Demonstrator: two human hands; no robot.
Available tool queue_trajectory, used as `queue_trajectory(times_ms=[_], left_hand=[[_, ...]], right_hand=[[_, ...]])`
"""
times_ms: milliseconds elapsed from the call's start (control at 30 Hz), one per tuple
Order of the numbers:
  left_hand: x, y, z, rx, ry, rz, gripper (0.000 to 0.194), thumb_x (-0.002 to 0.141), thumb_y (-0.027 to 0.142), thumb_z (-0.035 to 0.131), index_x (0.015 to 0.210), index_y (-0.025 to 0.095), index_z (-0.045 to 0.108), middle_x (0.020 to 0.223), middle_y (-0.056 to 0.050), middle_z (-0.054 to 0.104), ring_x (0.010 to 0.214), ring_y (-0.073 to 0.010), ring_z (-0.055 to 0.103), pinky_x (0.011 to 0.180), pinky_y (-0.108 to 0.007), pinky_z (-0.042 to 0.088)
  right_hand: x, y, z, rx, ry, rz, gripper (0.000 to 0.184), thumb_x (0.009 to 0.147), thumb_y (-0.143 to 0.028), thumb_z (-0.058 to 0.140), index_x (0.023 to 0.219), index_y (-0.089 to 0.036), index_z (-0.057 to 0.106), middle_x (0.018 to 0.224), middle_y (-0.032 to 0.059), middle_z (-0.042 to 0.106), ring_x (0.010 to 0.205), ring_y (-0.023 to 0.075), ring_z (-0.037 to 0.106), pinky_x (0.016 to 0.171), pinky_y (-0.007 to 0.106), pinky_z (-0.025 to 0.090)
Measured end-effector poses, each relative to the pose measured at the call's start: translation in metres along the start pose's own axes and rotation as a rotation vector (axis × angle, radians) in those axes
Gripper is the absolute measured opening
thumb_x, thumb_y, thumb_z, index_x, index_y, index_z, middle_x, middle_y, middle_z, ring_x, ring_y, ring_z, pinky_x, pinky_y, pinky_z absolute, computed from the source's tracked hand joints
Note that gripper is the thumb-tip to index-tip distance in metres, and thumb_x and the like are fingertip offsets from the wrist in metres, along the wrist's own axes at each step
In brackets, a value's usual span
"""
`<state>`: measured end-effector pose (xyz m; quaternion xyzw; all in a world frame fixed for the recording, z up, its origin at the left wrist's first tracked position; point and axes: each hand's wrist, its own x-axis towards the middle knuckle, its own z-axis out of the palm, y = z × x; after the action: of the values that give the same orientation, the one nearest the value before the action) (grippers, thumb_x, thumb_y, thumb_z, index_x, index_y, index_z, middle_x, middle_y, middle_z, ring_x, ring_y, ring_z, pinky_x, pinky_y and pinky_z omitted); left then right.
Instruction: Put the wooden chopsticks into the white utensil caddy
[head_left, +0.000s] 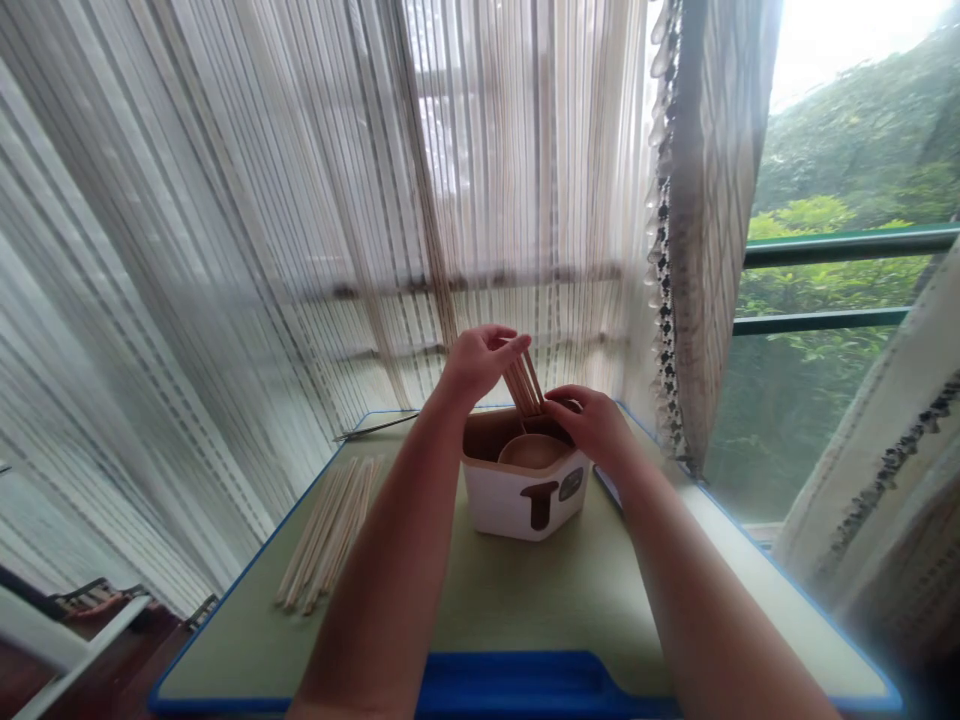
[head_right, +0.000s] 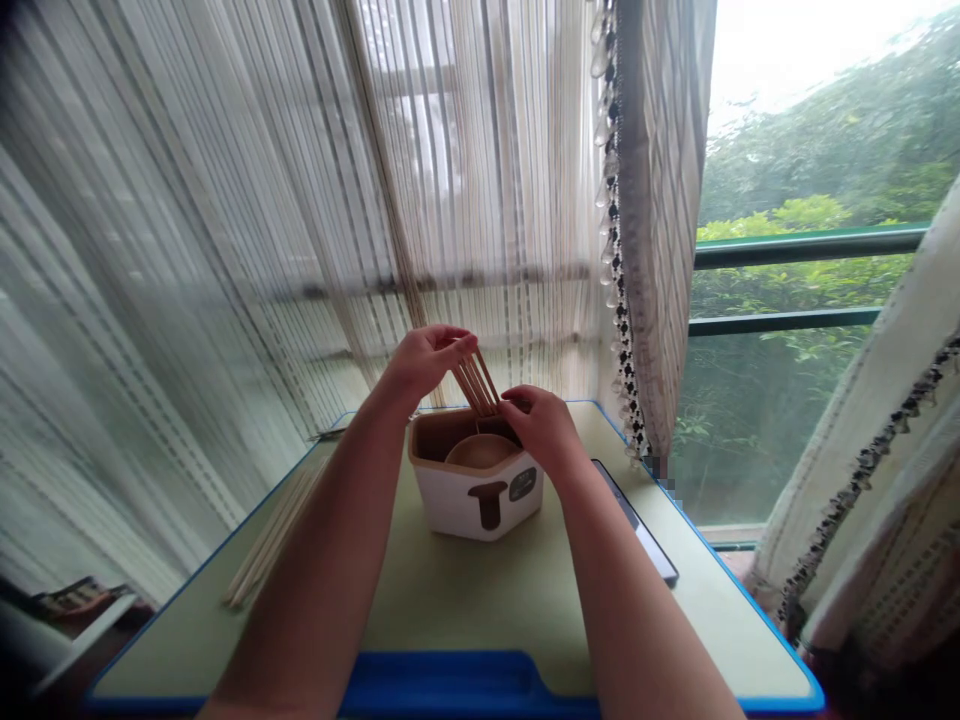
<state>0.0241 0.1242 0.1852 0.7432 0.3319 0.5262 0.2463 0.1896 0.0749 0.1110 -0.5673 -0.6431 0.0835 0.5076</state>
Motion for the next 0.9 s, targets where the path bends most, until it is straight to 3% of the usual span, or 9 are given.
queue_trajectory(times_ms=[100,167,267,333,400,500,667,800,900], left_hand=[[-0.008,0.01,-0.006,0.126,0.315,0.018,0.048,0.079,0.057,0.051,0.094,0.013,0.063,0.091,-0.011,0.068,0.084,-0.0185,0.062,0.076,-0.032,0.047],[-0.014,0.013,-0.017,0.189,0.477,0.021,0.049,0.081,0.058,0.046,0.096,0.014,0.062,0.095,-0.011,0.067,0.088,-0.0188,0.061,0.08,-0.032,0.046],[-0.025,0.001,-0.047,0.25,0.59,-0.05,0.048,0.084,0.058,0.041,0.092,0.016,0.062,0.09,-0.009,0.068,0.085,-0.0183,0.061,0.078,-0.031,0.045],[-0.034,-0.022,-0.072,0.28,0.608,-0.15,0.049,0.084,0.058,0.038,0.086,0.017,0.064,0.084,-0.008,0.068,0.08,-0.0182,0.062,0.074,-0.03,0.045],[-0.044,-0.053,-0.099,0.274,0.597,-0.27,0.05,0.085,0.057,0.036,0.081,0.017,0.065,0.082,-0.007,0.069,0.078,-0.0178,0.062,0.071,-0.029,0.045],[-0.062,-0.101,-0.135,0.231,0.543,-0.473,0.042,0.084,0.05,0.04,0.08,0.016,0.066,0.087,-0.007,0.07,0.08,-0.0178,0.063,0.068,-0.028,0.044],[-0.093,-0.143,-0.159,0.321,0.448,-0.656,0.041,0.086,0.044,0.037,0.09,0.015,0.066,0.089,-0.007,0.07,0.08,-0.0166,0.063,0.068,-0.026,0.044],[-0.113,-0.147,-0.158,0.498,0.292,-0.573,0.035,0.084,0.043,0.045,0.087,0.017,0.067,0.09,-0.008,0.07,0.085,-0.0184,0.063,0.074,-0.027,0.044],[-0.126,-0.143,-0.163,0.635,0.237,-0.589,0.028,0.08,0.039,0.053,0.093,0.017,0.067,0.1,-0.01,0.068,0.093,-0.0206,0.061,0.081,-0.029,0.042]], right_hand=[[0.002,0.004,-0.001,-0.007,0.05,0.005,0.023,0.077,-0.034,0.057,0.091,-0.021,0.069,0.087,0.0039,0.071,0.082,0.0187,0.064,0.076,0.031,0.048],[0.001,0.003,-0.003,-0.046,0.167,-0.064,0.024,0.078,-0.034,0.056,0.092,-0.02,0.069,0.092,0.0056,0.07,0.089,0.0211,0.063,0.083,0.036,0.047],[-0.013,-0.014,-0.005,-0.059,0.434,-0.317,0.022,0.079,-0.029,0.057,0.095,-0.019,0.067,0.098,0.008,0.067,0.098,0.0225,0.059,0.091,0.04,0.044],[-0.032,-0.036,0.001,0.059,0.484,-0.495,0.021,0.078,-0.022,0.058,0.098,-0.02,0.064,0.101,0.0077,0.066,0.099,0.0212,0.058,0.092,0.039,0.043],[-0.055,-0.062,0.018,0.244,0.36,-0.562,0.02,0.078,-0.018,0.057,0.097,-0.021,0.063,0.1,0.007,0.065,0.095,0.0201,0.06,0.085,0.036,0.047],[-0.088,-0.089,0.068,0.426,0.027,-0.455,0.02,0.084,-0.02,0.049,0.1,-0.021,0.061,0.099,0.0069,0.065,0.093,0.019,0.061,0.08,0.033,0.048],[-0.106,-0.075,0.159,0.429,-0.339,-0.08,0.022,0.085,-0.026,0.043,0.099,-0.021,0.06,0.102,0.0078,0.066,0.094,0.0194,0.061,0.084,0.033,0.047],[-0.105,-0.05,0.181,0.348,-0.458,0.083,0.025,0.081,-0.024,0.043,0.099,-0.02,0.06,0.098,0.0061,0.067,0.088,0.0188,0.062,0.08,0.033,0.048],[-0.106,-0.049,0.181,0.218,-0.511,-0.027,0.028,0.082,-0.023,0.043,0.103,-0.018,0.061,0.1,0.007,0.066,0.089,0.0177,0.06,0.083,0.031,0.045]])
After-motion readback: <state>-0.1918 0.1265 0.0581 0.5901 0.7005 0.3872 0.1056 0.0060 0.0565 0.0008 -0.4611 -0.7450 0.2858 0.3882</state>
